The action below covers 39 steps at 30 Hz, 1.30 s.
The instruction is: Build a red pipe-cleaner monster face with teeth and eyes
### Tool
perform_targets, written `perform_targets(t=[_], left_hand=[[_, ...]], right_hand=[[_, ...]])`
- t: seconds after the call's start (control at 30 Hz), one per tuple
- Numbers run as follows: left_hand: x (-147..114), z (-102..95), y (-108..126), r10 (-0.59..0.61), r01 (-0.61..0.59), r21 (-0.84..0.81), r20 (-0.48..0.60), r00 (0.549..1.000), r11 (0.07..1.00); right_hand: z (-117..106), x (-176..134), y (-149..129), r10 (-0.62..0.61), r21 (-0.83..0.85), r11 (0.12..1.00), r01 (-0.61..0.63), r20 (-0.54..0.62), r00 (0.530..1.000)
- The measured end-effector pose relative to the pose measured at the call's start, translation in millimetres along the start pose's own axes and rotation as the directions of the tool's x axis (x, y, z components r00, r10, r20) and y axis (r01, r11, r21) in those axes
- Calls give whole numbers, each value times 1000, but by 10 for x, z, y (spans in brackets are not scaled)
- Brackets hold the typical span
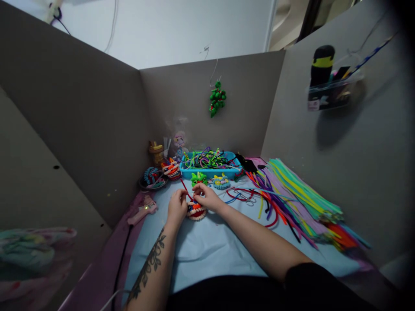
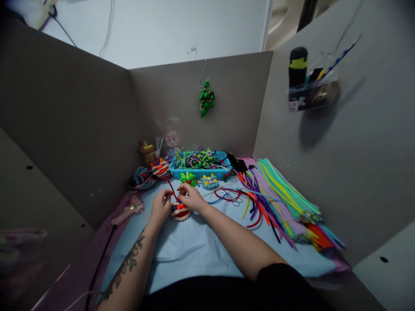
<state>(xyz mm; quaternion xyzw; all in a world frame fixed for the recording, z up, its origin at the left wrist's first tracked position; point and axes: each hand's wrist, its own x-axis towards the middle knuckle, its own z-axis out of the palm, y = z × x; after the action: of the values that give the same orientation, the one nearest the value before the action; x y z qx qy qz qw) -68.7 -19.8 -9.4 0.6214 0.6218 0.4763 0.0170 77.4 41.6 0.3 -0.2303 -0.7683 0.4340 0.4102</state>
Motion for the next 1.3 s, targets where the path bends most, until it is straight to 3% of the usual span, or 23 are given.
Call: perform_targets(t=[0.23,0.43,0.57,0.7,0.8,0.9,0.97,1.1,1.3], left_hand=[[-18,1,-36,42,-41,-25,17,999,999],[-66,-29,-1,162,-162,-4,58,985,987],[-78,-49,57,208,-211,23,87,974,977],[-54,-67,40,137,-137,-24,-4,991,990],[-56,-79,-62,-19,17,-55,-37,999,998],[-118,-100,-171,-132,143,-101,109,985,985],[-184,-116,-205,-78,112,-132,239,968,985],[-286,-111,-176,32,10,-104,393,919,995],[-272,-66,-143,57,2,-139,418,907,990]], right_hand=[[-130,3,22,60,14,998,-59,-26,998],[-283,-40,68,-95,-220,971,92,-6,995],[-260,-61,83,-108,-268,958,102,-9,994],[-302,-73,48,-60,-293,953,79,72,996],[-421,-121,54,6,-265,962,64,258,966],[-519,-203,104,95,-264,964,27,438,894],[-524,-258,135,145,-310,951,6,463,874],[-437,-327,157,150,-377,926,5,382,912],[-364,-314,229,34,-339,936,89,340,940]])
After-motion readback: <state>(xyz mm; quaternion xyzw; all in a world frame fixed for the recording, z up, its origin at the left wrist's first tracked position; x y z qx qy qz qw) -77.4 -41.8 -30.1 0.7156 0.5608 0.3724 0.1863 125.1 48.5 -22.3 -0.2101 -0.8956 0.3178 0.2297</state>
